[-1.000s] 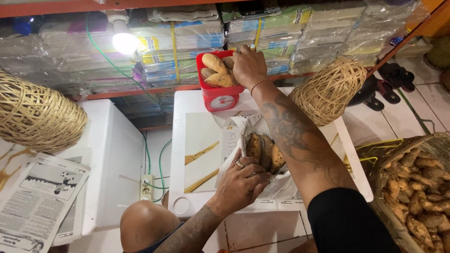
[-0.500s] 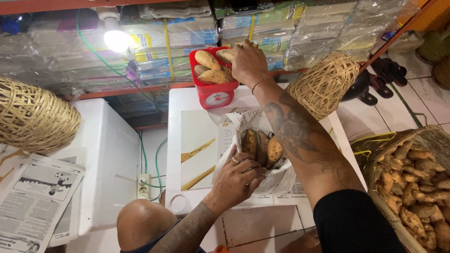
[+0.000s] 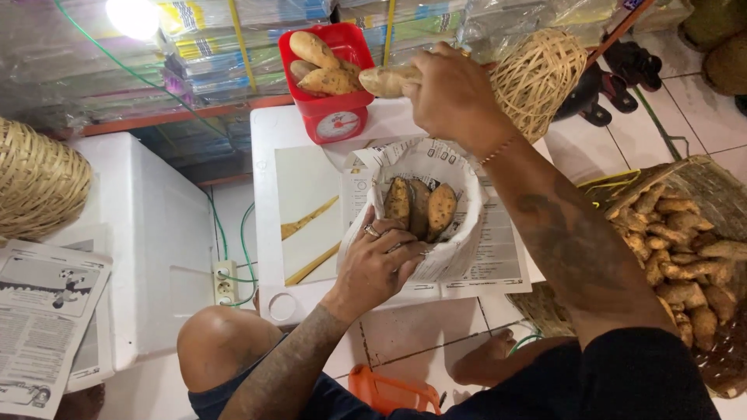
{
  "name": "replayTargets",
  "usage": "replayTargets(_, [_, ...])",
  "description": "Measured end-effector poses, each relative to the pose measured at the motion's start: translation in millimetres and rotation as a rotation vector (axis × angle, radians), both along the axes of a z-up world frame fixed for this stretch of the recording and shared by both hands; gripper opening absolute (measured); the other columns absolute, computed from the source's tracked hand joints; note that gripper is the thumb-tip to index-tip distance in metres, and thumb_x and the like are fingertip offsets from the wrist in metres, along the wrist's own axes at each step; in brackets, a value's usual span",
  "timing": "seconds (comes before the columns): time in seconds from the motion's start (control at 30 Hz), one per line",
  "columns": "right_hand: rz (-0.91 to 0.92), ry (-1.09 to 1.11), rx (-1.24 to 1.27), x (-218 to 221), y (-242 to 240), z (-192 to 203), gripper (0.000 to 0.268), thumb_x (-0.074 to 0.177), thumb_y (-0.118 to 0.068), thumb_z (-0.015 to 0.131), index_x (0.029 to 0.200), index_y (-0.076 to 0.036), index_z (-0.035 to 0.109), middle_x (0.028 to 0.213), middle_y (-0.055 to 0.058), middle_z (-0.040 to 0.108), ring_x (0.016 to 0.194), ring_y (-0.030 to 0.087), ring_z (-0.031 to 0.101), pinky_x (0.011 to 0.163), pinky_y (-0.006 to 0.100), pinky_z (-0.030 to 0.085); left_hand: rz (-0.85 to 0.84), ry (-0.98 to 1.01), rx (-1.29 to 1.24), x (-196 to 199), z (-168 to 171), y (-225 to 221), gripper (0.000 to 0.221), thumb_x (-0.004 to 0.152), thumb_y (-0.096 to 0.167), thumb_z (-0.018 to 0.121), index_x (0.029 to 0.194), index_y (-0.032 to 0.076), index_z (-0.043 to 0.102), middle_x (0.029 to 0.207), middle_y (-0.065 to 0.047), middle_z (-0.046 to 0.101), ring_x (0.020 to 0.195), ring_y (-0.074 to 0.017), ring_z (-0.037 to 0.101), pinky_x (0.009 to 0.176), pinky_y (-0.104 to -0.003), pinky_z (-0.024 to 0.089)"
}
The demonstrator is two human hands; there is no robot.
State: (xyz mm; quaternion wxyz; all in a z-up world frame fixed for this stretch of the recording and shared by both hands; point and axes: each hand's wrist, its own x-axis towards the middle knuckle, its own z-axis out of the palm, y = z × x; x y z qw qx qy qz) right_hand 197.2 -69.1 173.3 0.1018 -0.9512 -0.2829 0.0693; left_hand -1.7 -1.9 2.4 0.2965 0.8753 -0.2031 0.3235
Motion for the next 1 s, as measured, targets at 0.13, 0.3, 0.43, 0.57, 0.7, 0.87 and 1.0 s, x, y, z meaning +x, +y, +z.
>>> replayTargets(0.13, [0.115, 0.007, 0.054, -2.9, -53.1, -9.2, 0.04, 0.102, -0.025, 0.057, 0.137, -0.004, 0.06, 0.122, 0.015, 0.058, 0.112, 0.034, 0.058, 0.098, 0.051, 0.049, -0.004, 0.003, -0.026, 0.4, -5.7, -0.1, 0.012, 0.091, 0.014, 0.076, 0.103, 0.014, 0.077, 0.103, -0.004, 0.07, 0.104, -0.0269, 0.067, 0.118, -0.067, 0.034])
replayTargets(0.3, [0.267, 0.075, 0.048, -14.0, -89.8, -2.5, 0.04, 0.094, -0.021, 0.061, 0.127, 0.0, 0.069, 0.108, 0.033, 0.068, 0.109, 0.055, 0.062, 0.096, 0.064, 0.048, 0.061, -0.103, -0.116, 6.3, -24.8, -6.6, 0.014, 0.098, 0.031, 0.068, 0.098, 0.021, 0.078, 0.092, 0.001, 0.07, 0.099, -0.0235, 0.068, 0.118, -0.057, 0.036])
replayTargets(0.43, [0.329, 0.241, 0.0, -13.4, -83.3, -7.6, 0.034, 0.094, -0.017, 0.061, 0.122, -0.002, 0.072, 0.111, 0.032, 0.071, 0.113, 0.054, 0.063, 0.102, 0.064, 0.046, 0.074, -0.149, -0.121, 7.2, -14.3, -8.1, 0.016, 0.1, 0.03, 0.066, 0.097, 0.019, 0.078, 0.093, -0.002, 0.069, 0.1, -0.0253, 0.067, 0.12, -0.055, 0.03])
replayTargets(0.57, [0.375, 0.402, -0.162, 2.1, -69.2, -45.4, 0.036, 0.086, -0.032, 0.071, 0.12, -0.019, 0.072, 0.111, 0.021, 0.075, 0.113, 0.046, 0.066, 0.102, 0.056, 0.05, 0.087, -0.146, -0.155, 7.6, -20.5, -10.2, 0.014, 0.098, 0.03, 0.068, 0.097, 0.019, 0.077, 0.098, -0.002, 0.07, 0.102, -0.0258, 0.067, 0.121, -0.054, 0.033])
replayTargets(0.7, [0.416, 0.486, -0.193, 15.2, -44.8, -75.0, 0.037, 0.08, -0.038, 0.077, 0.113, -0.022, 0.075, 0.111, 0.016, 0.076, 0.112, 0.04, 0.069, 0.098, 0.052, 0.053, 0.087, -0.175, -0.202, 11.7, -28.8, -7.3, 0.013, 0.095, 0.027, 0.071, 0.09, 0.017, 0.077, 0.099, -0.004, 0.067, 0.1, -0.0286, 0.067, 0.115, -0.054, 0.042])
replayTargets(0.87, [0.405, 0.558, -0.115, 27.0, -34.6, -91.3, 0.041, 0.08, -0.037, 0.077, 0.115, -0.017, 0.075, 0.109, 0.02, 0.076, 0.107, 0.042, 0.07, 0.094, 0.053, 0.054, 0.105, -0.162, -0.184, 8.6, -14.6, -6.7, 0.012, 0.094, 0.026, 0.073, 0.087, 0.018, 0.079, 0.092, -0.002, 0.065, 0.096, -0.0264, 0.067, 0.109, -0.053, 0.048])
replayTargets(1.0, [0.339, 0.559, -0.133, 23.8, -29.1, -107.1, 0.053, 0.081, -0.037, 0.077, 0.125, -0.008, 0.07, 0.093, 0.019, 0.078, 0.095, 0.035, 0.075, 0.091, 0.05, 0.056, 0.104, -0.156, -0.204, 8.8, -15.5, -7.1, 0.011, 0.095, 0.026, 0.073, 0.093, 0.017, 0.079, 0.092, -0.002, 0.066, 0.097, -0.0266, 0.067, 0.109, -0.05, 0.049])
